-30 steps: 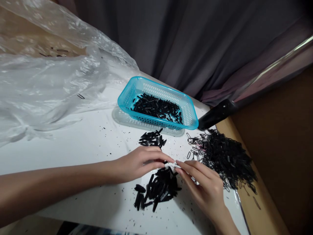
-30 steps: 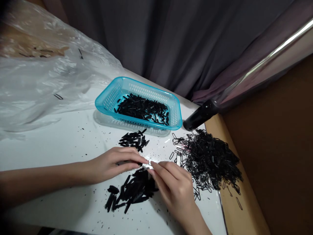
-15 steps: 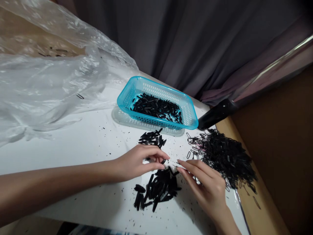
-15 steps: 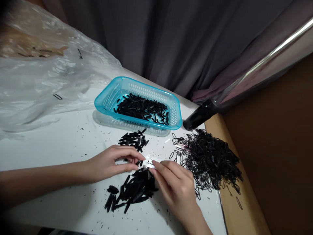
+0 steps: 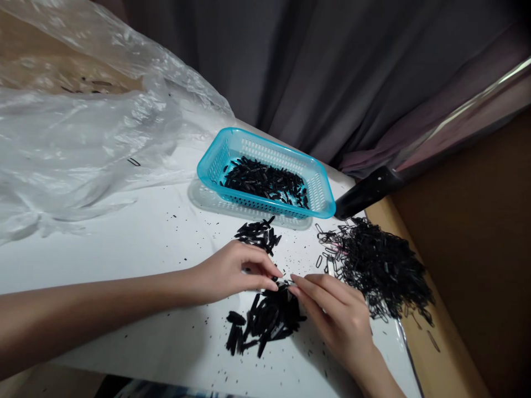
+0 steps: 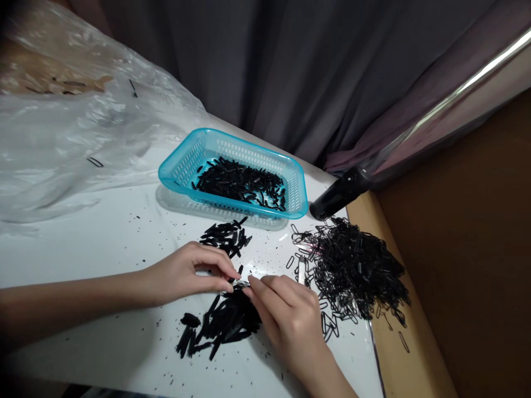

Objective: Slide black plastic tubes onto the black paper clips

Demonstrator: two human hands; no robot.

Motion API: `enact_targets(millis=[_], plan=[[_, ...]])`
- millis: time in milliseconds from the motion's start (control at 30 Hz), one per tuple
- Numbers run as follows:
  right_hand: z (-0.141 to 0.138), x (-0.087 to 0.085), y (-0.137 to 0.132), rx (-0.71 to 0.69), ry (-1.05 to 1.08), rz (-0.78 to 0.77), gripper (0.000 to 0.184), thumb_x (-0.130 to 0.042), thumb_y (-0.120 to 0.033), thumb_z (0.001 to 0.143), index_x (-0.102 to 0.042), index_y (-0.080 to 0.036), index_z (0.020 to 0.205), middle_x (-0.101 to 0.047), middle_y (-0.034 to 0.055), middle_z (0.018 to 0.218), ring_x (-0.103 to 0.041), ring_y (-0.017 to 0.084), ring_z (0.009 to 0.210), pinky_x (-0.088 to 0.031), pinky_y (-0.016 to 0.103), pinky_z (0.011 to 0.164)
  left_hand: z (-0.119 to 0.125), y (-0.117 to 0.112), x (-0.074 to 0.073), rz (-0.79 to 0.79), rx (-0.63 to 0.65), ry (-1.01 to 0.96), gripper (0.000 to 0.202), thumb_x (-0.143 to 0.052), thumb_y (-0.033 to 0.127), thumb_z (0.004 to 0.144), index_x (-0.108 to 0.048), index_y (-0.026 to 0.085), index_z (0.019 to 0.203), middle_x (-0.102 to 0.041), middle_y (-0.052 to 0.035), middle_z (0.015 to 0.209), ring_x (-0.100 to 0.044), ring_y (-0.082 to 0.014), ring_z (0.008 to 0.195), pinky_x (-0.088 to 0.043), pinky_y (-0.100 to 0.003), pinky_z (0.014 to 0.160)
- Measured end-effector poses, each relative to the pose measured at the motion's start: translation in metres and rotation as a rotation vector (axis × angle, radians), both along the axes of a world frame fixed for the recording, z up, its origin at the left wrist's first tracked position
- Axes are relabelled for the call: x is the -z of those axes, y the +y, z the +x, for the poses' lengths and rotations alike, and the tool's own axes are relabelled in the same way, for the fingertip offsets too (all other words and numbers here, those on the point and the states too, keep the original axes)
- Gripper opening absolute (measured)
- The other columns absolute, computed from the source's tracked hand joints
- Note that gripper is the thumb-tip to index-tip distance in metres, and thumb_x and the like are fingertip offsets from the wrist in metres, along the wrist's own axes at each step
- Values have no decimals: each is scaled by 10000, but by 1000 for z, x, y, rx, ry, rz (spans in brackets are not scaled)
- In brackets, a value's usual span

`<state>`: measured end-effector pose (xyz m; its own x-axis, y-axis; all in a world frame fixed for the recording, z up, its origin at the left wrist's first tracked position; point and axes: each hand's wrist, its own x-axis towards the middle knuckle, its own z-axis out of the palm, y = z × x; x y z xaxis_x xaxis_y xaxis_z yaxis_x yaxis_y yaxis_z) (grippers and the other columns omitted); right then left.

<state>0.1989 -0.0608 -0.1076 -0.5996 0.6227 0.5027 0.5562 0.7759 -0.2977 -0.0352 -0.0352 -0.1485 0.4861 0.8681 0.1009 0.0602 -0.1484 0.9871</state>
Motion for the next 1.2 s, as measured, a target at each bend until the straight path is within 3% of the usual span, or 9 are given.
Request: enact_targets(millis=[433, 667, 833, 967, 1200], plan=[[-4, 2, -1, -6, -30, -5, 142, -610, -140, 972, -734, -157, 1038, -741, 46, 817, -681, 122, 661, -524, 227, 569, 1, -1, -4, 8, 13, 15, 113, -794, 240, 778, -800, 172, 868, -767, -50, 815, -699, -166, 749, -537, -260, 686], [-7, 2, -4, 5, -4, 43, 133, -614, -114, 960, -734, -145, 1008, -719, 40, 749, -648, 117, 607, -506, 232, 542, 2, -4, -4, -123, 23, -40, 137, -807, 240, 757, -796, 161, 868, -783, -59, 831, -713, -173, 769, -579, -275, 723], [-8, 1, -9, -41, 39, -26, 134, -620, -131, 960, -730, -153, 1034, -708, 29, 732, -626, 110, 584, -489, 230, 523, 2, -2, 1, -136, -2, -55, 164, -792, 260, 765, -798, 157, 893, -793, -67, 861, -720, -182, 785, -577, -280, 721], [-3, -2, -7, -4, 75, -54, 151, -624, -109, 952, -723, -162, 1052, -726, 47, 809, -669, 129, 680, -535, 244, 605, 1, -2, -1, -92, -7, -35, 178, -820, 259, 746, -802, 159, 891, -781, -51, 789, -696, -161, 708, -551, -258, 676], [2, -2, -2, 21, 20, -61, 157, -622, -125, 959, -712, -155, 1085, -730, 53, 853, -680, 141, 739, -552, 257, 659, 1, -4, 5, 134, -15, -7, 150, -799, 279, 808, -809, 178, 919, -790, -45, 799, -687, -144, 693, -504, -227, 646]])
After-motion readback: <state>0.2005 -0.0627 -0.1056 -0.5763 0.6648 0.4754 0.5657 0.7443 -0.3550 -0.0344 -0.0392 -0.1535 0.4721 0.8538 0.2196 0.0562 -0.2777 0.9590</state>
